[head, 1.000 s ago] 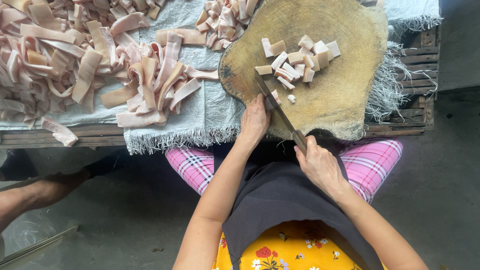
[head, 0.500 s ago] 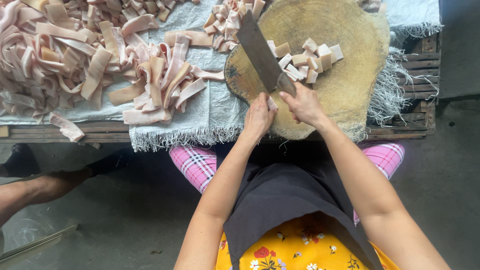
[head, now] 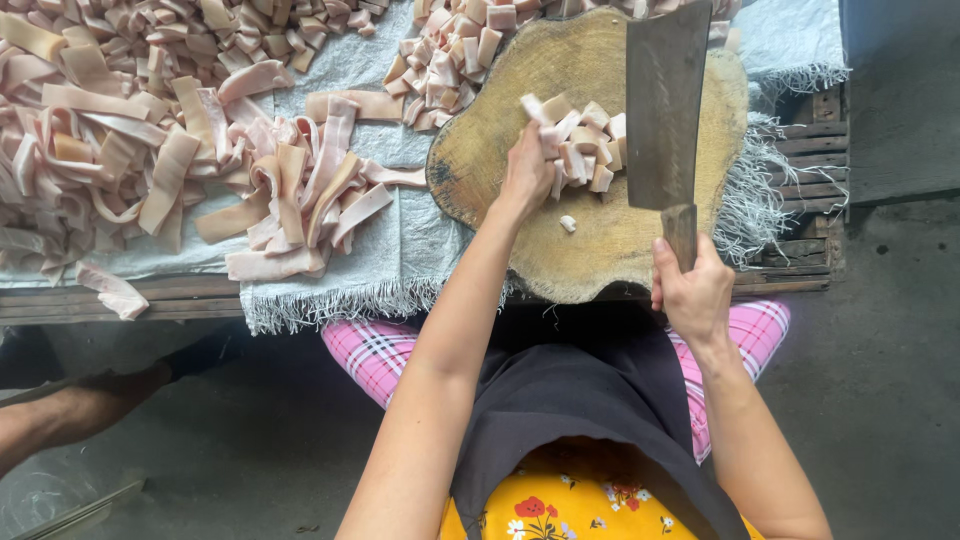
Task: The person cuts strips of pork belly into small cubes using a large cleaver on a wooden cutting board. The person holds the meat strips with the left hand and chops them into uniform pieces, which are then pushed aside on the board.
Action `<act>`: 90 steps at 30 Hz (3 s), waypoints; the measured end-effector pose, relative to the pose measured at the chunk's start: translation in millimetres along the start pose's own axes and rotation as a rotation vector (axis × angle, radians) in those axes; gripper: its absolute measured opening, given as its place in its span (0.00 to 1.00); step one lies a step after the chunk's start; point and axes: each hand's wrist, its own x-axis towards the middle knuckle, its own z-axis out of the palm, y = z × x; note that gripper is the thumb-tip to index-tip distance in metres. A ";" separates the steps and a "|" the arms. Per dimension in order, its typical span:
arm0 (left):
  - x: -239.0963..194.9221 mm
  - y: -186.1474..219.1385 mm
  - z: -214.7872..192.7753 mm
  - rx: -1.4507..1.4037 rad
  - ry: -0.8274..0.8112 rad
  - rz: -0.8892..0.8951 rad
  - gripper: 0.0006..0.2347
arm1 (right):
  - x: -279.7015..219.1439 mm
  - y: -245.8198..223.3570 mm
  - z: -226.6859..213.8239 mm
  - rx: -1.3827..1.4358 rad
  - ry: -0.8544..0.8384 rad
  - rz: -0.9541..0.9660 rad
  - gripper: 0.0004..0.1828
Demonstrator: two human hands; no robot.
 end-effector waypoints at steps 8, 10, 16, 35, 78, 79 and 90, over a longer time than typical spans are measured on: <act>-20.0 25.0 -92.7 -0.137 -0.079 0.006 0.24 | -10.2 6.3 22.8 -0.119 -0.168 0.020 0.19; -35.0 -27.5 -136.0 -0.021 0.046 -0.179 0.25 | -10.7 7.2 33.0 -0.195 -0.237 0.017 0.20; -114.0 -205.3 -200.3 0.578 0.400 -0.116 0.18 | -4.1 16.6 54.9 -0.435 -0.336 -0.042 0.23; -106.3 14.7 -113.7 0.365 -0.182 0.024 0.24 | 16.2 37.1 39.0 -0.530 -0.215 -0.068 0.24; -135.1 -19.2 -108.7 -0.073 0.189 -0.104 0.07 | -11.3 9.8 57.1 -0.451 -0.356 -0.123 0.21; -131.4 -17.2 -107.8 -0.080 0.185 -0.106 0.07 | -11.6 1.5 52.4 -0.427 -0.299 -0.202 0.20; -124.7 -19.0 -96.0 -0.073 0.204 -0.058 0.06 | -20.6 18.2 72.6 -0.577 -0.371 -0.248 0.21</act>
